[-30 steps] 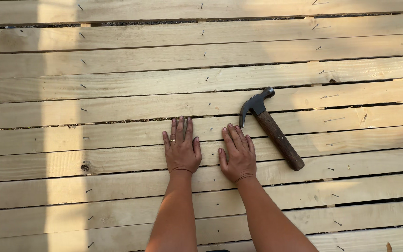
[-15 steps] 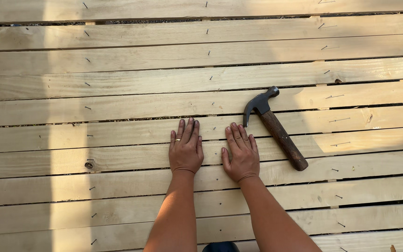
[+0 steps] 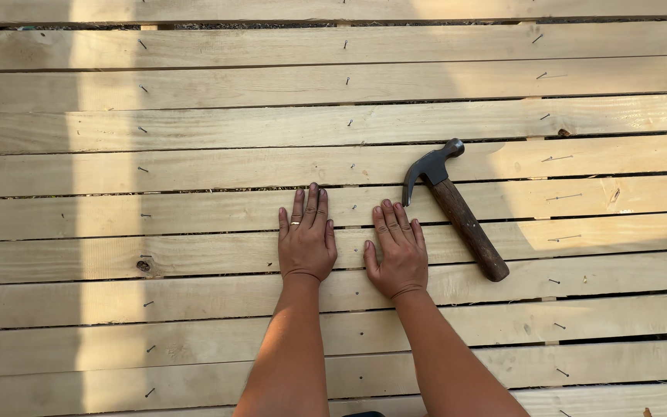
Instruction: The person hammers nails into a large slatted wooden frame laid on the ground outdoors, working along the slats and driving protruding nails flush with a claw hammer, steadying the wood with the other hand.
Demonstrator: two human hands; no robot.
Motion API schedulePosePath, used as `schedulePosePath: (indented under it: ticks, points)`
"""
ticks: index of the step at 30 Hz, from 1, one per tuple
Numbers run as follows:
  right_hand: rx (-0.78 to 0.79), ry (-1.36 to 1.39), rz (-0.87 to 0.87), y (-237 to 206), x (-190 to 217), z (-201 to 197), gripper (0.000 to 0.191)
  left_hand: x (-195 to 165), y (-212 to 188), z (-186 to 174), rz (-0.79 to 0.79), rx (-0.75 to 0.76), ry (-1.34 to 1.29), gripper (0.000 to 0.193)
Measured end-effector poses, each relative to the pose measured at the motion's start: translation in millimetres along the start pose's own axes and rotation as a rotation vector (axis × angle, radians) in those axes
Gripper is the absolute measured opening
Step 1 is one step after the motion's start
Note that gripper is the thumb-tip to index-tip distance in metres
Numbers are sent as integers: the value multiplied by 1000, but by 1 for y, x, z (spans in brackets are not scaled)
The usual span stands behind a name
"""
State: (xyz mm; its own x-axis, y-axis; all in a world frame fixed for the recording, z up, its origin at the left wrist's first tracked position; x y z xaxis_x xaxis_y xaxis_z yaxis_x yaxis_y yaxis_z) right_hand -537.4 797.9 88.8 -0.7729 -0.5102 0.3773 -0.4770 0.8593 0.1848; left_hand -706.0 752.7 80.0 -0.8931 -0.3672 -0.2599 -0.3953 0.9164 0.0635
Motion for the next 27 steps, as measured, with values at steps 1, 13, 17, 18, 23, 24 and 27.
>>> schedulePosePath:
  ticks: [1,13,17,18,23,24,27]
  points:
    - [-12,-1,-8,0,0,0,63,0,1,0,8,-1,8,57]
    - [-37,-7,-9,-1,0,1,60,3,-2,5,-6,-10,-30,53]
    - [-28,-16,-3,0,2,-2,61,1,-2,4,-5,0,-8,53]
    - [-28,-13,-2,0,3,-4,61,1,-2,5,-11,10,-4,54]
    - [8,-26,9,2,2,-7,65,-1,-1,1,-1,4,-1,54]
    - [8,-30,8,2,3,-6,66,-1,0,1,-5,7,-2,54]
    - [-31,20,-10,-1,5,-7,63,0,-1,1,-8,20,0,54]
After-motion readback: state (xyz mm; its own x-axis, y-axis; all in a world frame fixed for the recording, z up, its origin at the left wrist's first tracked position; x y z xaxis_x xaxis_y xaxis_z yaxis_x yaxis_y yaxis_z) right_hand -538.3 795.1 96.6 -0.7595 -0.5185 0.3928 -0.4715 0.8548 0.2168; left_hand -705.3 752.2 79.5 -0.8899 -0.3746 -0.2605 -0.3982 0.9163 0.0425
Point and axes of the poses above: each hand's wrist, its own y-axis towards the middle knuckle, its own z-axis out of the palm, x = y × z, the point moved 5 cm from there along y, towards the middle knuckle, and after that the axes turned 4 degrees about -x, right-handed, at the moved point
